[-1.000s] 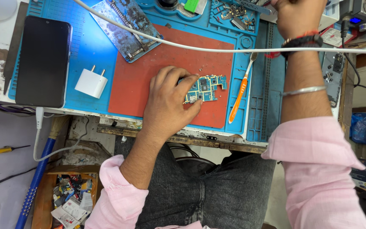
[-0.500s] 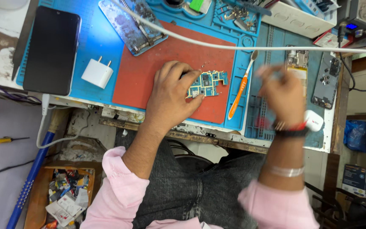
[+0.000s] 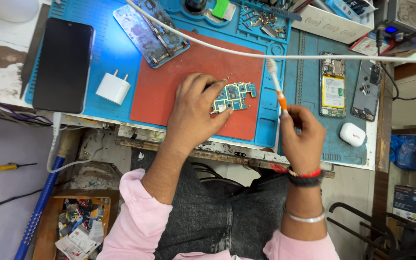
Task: The person cleans a mobile phone motherboard using a brush and then manipulates small components on the board using tweezers.
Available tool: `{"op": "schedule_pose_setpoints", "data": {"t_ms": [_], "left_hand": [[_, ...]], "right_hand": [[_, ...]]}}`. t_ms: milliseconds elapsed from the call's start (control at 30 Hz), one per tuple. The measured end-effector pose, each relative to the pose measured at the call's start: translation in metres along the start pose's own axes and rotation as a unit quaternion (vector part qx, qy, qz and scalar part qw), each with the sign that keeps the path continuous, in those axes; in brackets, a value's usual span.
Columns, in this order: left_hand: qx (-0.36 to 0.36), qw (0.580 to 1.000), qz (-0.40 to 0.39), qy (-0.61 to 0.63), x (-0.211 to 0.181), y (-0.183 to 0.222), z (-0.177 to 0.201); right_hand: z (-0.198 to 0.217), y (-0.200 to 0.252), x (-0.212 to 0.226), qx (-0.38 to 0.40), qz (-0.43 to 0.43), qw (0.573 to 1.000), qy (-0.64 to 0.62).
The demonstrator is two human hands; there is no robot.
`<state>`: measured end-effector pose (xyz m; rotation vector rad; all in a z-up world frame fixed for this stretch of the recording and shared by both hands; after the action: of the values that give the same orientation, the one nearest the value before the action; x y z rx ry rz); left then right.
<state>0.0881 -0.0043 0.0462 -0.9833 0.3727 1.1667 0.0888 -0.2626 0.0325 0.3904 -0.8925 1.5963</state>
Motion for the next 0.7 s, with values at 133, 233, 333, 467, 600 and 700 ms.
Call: {"op": "schedule_pose_setpoints", "data": {"t_ms": [133, 233, 333, 467, 600, 700], "left_hand": [[0.018, 1.0, -0.005, 0.022, -0.004, -0.002, 0.002], [0.045, 0.998, -0.045, -0.003, -0.017, 0.0, -0.003], [0.066, 0.994, -0.072, -0.043, -0.026, 0.006, -0.01], [0.089, 0.989, -0.087, -0.076, -0.026, 0.011, -0.019], [0.155, 0.972, -0.106, -0.142, -0.025, 0.014, -0.035], [0.153, 0.974, -0.098, -0.135, -0.021, 0.013, -0.036]], "right_hand": [[0.001, 0.027, 0.0, 0.056, -0.072, 0.991, -0.1], [-0.005, 0.046, 0.027, 0.062, -0.004, 0.995, -0.079], [-0.014, 0.057, 0.042, 0.059, 0.012, 0.996, -0.065], [-0.024, 0.067, 0.062, 0.058, 0.024, 0.998, 0.028], [-0.034, 0.067, 0.074, 0.074, 0.003, 0.993, 0.095], [-0.037, 0.062, 0.098, 0.062, 0.078, 0.991, 0.093]]}}
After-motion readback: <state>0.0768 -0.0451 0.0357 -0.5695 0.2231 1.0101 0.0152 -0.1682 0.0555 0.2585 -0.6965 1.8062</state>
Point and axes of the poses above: each hand's wrist, its own y-axis away from the middle knuckle, its own z-axis out of the back of the hand, x = y × z, the point moved 10 cm from there along -y, towards the middle knuckle, and after that the axes turned 2 degrees about y, right-handed, at the moved point
